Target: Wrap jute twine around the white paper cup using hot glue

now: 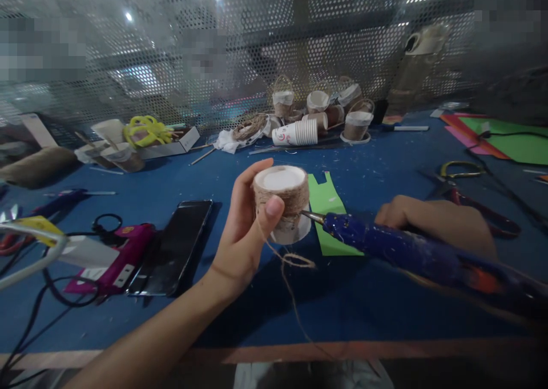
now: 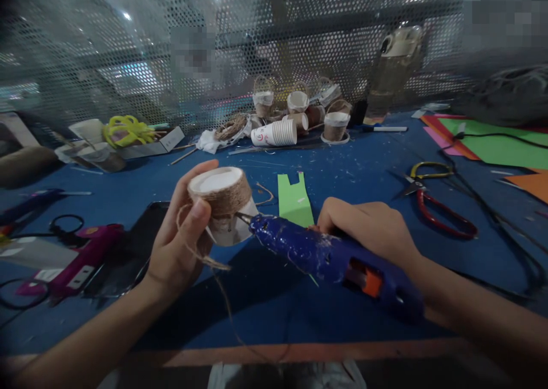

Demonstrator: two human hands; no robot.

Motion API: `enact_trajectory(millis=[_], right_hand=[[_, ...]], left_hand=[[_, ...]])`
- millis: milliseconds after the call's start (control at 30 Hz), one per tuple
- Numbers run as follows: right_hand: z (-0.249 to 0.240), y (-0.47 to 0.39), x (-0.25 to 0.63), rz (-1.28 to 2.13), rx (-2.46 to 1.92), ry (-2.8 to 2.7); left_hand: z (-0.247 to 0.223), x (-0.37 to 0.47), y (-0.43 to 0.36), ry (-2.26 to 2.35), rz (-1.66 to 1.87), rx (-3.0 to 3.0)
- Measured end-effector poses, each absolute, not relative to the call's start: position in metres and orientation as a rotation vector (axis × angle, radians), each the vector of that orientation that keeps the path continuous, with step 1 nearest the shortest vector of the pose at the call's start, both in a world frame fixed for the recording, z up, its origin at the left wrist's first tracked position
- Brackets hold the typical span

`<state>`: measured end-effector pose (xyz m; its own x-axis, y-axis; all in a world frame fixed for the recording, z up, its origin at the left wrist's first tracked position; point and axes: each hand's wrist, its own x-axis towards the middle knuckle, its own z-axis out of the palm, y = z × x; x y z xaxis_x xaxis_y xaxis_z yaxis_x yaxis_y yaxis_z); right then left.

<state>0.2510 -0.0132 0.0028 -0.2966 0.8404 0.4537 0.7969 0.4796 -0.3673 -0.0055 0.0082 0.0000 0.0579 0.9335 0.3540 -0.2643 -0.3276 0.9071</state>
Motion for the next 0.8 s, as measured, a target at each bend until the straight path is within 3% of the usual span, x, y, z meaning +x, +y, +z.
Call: enact_trajectory(millis=[800], right_hand=[[0.0036,-0.0108,0.2492,0.068,-1.305,-2.152]], left_hand=[[0.0012,-0.0058,0.0085,0.828,1.449,1.286]])
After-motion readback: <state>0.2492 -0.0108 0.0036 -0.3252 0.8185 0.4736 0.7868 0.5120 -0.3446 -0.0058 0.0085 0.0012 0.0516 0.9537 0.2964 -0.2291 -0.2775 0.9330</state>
